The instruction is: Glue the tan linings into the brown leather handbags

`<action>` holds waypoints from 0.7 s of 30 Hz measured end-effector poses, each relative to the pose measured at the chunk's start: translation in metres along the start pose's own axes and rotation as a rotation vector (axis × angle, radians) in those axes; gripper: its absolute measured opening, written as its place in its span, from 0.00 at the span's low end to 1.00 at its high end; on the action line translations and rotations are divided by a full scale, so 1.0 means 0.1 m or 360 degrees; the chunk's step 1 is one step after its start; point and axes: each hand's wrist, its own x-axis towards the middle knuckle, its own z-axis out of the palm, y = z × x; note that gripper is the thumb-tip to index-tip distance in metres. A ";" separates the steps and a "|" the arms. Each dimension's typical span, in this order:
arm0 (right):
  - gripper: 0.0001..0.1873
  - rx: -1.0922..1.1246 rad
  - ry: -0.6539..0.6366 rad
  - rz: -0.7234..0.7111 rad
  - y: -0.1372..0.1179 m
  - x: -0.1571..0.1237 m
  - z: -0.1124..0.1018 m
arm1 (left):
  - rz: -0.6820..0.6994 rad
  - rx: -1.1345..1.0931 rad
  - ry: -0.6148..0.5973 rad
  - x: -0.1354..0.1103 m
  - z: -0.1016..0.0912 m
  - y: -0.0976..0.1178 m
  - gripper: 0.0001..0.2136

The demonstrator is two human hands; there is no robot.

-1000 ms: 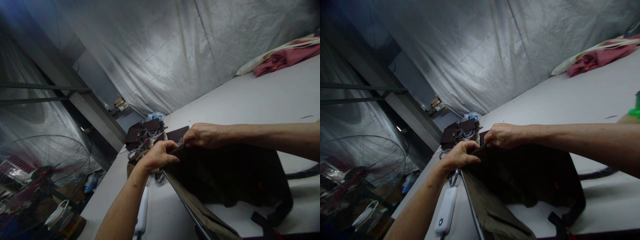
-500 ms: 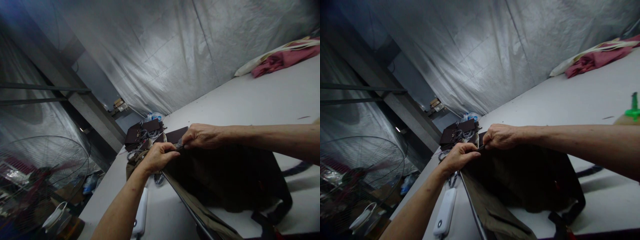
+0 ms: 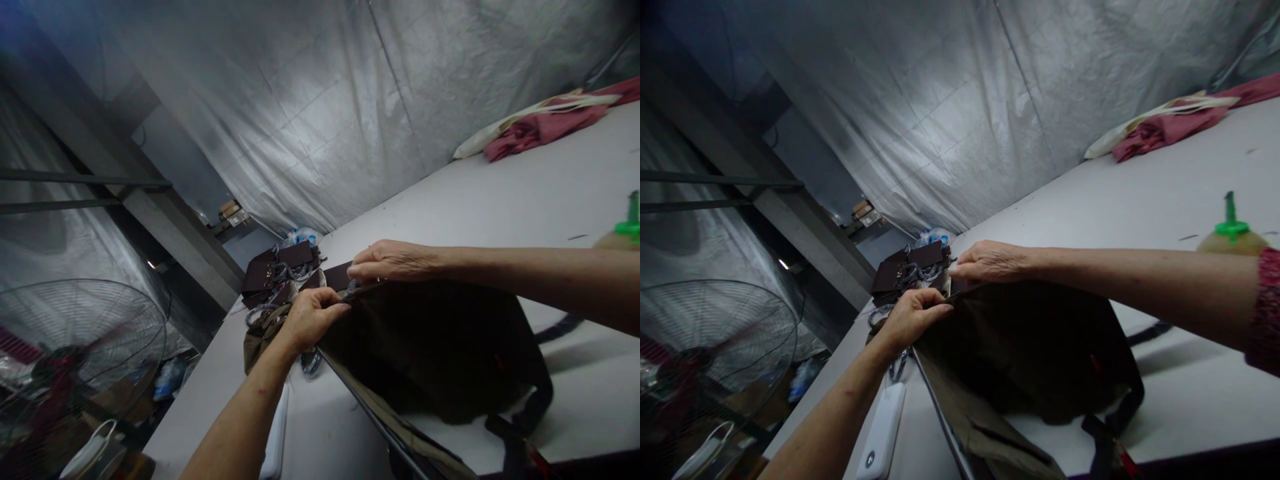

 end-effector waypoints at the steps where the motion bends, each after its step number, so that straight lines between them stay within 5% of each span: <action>1: 0.21 -0.0048 -0.0042 -0.0053 -0.01 0.00 0.01 | 0.0000 0.0002 0.0001 0.00 0.00 0.00 0.13; 4: 0.13 -0.0129 -0.0091 -0.0129 -0.04 -0.02 0.01 | -0.0003 0.0018 0.0012 0.00 -0.01 -0.01 0.12; 11: 0.12 -0.0578 0.0066 0.0144 0.07 -0.27 -0.07 | 0.0052 0.0169 0.0135 0.00 0.00 -0.03 0.10; 16: 0.10 -0.0732 0.0037 0.0204 0.13 -0.36 -0.08 | 0.0013 -0.0106 -0.0039 0.07 0.02 0.02 0.12; 21: 0.10 -0.0659 0.0294 0.0086 0.12 -0.36 0.08 | 0.0007 -0.0081 -0.0084 0.20 0.03 0.07 0.15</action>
